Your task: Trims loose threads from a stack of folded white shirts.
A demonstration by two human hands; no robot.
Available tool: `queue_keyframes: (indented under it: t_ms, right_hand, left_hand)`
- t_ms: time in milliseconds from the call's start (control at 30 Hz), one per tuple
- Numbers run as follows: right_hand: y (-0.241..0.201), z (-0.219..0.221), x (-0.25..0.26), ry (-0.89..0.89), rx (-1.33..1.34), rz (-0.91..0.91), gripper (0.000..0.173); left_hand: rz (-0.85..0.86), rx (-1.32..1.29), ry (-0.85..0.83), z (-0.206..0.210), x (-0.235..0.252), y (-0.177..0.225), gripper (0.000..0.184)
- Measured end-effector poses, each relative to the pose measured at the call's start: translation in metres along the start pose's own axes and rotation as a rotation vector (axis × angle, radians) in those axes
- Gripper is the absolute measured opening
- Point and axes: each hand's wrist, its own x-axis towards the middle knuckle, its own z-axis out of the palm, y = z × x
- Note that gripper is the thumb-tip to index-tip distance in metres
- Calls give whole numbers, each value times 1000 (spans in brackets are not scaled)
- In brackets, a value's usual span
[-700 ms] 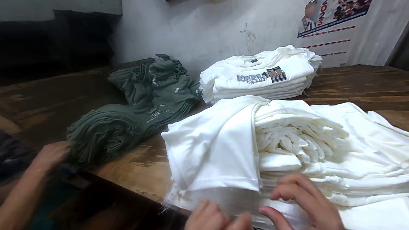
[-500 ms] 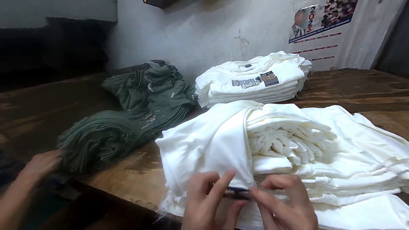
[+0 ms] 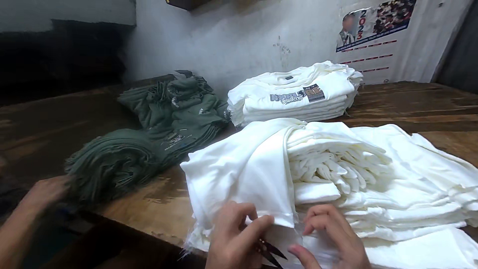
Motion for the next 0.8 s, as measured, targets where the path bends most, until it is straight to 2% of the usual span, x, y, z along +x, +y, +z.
queue_keyframes:
  t_ms: [67,100,167,233,333,367,400,467,500,567,633,700,800]
  right_hand:
    - [-2,19,0,130,-206,-57,37]
    - [-2,28,2,199,-260,-90,36]
    - [-3,43,9,322,-249,-148,20]
    - [-3,50,20,362,-6,-163,6]
    - [-2,49,36,265,588,3,7]
    - [2,47,39,228,683,24,8]
    - [5,47,41,183,714,13,19]
    - [4,44,37,125,538,-56,47]
    - [1,43,33,144,360,-96,49]
    - [-2,42,21,282,-8,-188,21]
    - [0,35,5,399,-190,-264,6]
    - [0,28,-9,421,-223,-257,3]
    - [-3,28,-21,386,-145,-218,4]
  left_hand:
    - [36,-26,-16,-2,2,-4,15]
    - [40,-48,-26,-5,4,-4,12]
    - [39,-98,-30,-12,11,-2,7]
    - [4,-147,-10,-16,17,0,7]
    - [-134,-245,21,-17,29,-4,19]
    - [-179,-304,17,-16,34,-6,20]
    - [-217,-360,3,-15,38,-7,19]
    - [-288,-423,-18,-12,42,-5,17]
    - [-321,-441,-24,-11,43,-4,16]
    - [-392,-473,-43,-13,41,1,14]
    - [-434,-522,-85,-20,35,6,22]
    - [-359,-487,-115,-26,26,9,36]
    - [-84,-149,17,-19,11,16,20]
